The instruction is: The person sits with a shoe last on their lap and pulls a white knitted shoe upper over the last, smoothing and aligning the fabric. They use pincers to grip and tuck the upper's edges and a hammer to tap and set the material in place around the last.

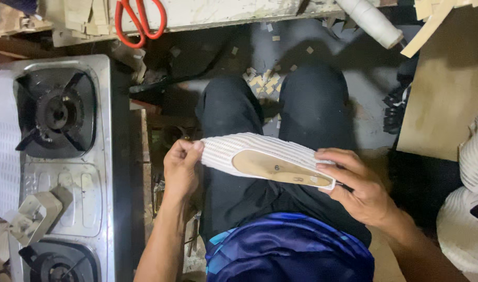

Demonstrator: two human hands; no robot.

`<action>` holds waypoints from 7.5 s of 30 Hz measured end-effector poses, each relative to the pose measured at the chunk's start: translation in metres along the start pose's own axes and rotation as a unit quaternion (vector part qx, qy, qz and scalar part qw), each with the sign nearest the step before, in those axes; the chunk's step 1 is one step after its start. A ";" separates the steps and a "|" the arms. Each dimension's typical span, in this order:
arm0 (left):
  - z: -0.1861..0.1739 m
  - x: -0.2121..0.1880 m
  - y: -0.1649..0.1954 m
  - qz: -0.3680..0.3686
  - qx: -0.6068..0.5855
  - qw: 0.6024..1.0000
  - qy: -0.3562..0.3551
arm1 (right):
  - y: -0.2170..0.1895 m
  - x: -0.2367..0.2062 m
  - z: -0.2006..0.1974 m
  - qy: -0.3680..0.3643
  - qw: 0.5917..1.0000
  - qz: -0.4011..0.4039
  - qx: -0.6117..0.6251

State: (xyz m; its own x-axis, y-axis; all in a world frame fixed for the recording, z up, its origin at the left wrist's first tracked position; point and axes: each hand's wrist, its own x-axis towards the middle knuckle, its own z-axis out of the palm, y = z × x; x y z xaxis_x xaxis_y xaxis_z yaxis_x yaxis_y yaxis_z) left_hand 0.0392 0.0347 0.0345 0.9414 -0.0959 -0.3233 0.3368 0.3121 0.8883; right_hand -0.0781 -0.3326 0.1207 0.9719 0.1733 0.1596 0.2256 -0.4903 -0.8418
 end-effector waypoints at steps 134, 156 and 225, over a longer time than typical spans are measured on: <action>0.170 -0.042 0.071 0.202 0.290 0.905 -0.237 | -0.083 0.106 -0.072 -0.340 0.818 0.437 0.155; 0.148 -0.015 0.074 0.228 0.307 0.863 -0.330 | -0.071 0.079 -0.030 -0.287 0.851 0.440 -0.025; 0.098 0.021 0.060 0.056 -0.197 0.965 -0.161 | 0.036 -0.023 0.065 0.043 0.606 0.299 0.736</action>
State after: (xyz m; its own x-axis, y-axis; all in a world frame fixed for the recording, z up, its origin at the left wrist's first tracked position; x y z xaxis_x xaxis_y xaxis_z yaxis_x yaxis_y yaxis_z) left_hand 0.0805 -0.0415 0.1135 0.9488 -0.3105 -0.0582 0.2610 0.6665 0.6984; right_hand -0.0964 -0.2989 0.0534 0.8646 0.2640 -0.4276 -0.4110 0.8611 -0.2994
